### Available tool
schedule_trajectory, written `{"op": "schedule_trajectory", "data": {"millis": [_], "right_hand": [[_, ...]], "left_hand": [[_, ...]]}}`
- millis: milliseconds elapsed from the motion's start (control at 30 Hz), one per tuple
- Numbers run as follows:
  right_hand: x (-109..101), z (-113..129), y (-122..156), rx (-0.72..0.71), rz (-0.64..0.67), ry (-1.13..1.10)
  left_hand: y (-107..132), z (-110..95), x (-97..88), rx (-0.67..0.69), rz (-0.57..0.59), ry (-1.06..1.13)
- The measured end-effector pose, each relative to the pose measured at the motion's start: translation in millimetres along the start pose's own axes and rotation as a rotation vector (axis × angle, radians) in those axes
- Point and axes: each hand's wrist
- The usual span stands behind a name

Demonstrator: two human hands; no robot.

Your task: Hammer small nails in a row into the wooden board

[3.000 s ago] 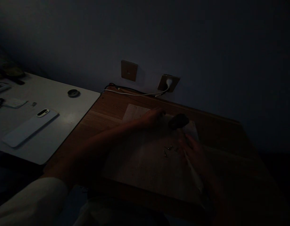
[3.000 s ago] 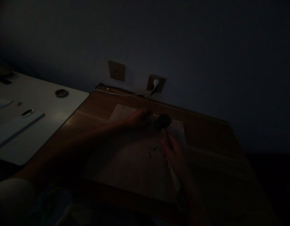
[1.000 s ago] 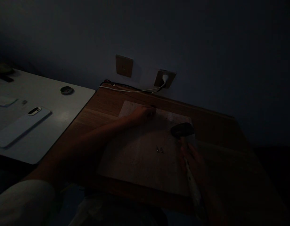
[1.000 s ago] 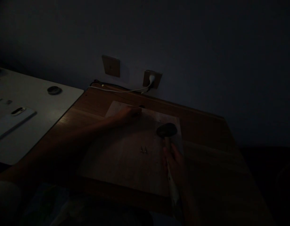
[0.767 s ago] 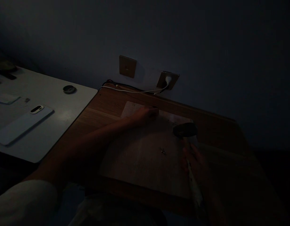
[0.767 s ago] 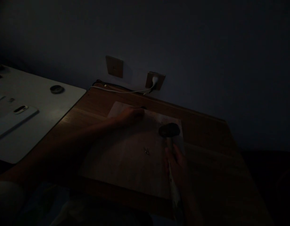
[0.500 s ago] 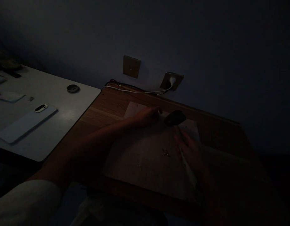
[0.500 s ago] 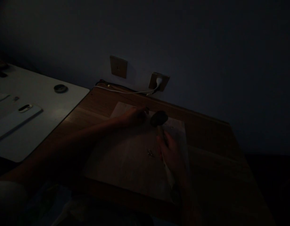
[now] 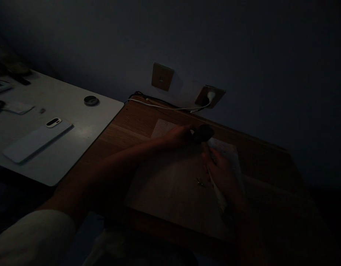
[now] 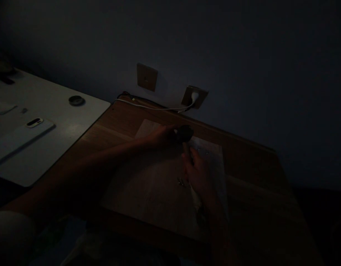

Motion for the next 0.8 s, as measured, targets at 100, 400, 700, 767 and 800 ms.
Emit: {"op": "schedule_trajectory", "data": {"millis": [100,400,700,767,800], "right_hand": [[-1,-1,0,0.004,0.017,-0.013],[-24,-2,6,0.086,-0.024,-0.039],[-86,-59,51,0.233,-0.277,0.024],[-91,-67,58,0.259,-0.322,0.019],[-92,-68,60,0.283,-0.339,0.02]], "left_hand": [[0,0,0.0,-0.002,-0.023,-0.015],[2,-1,-2.2,-0.002,0.055,-0.065],[12,-66,1.6,0.565,0.092,-0.475],[15,-86,21.8,0.779,0.25,-0.49],[16,-95,34.2,0.851,0.307,-0.506]]}}
Point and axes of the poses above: each hand's wrist, its own y-axis away from the middle knuckle, its own x-axis out of the palm, z = x × y, and after that the axes turned 8 degrees about -z, right-handed
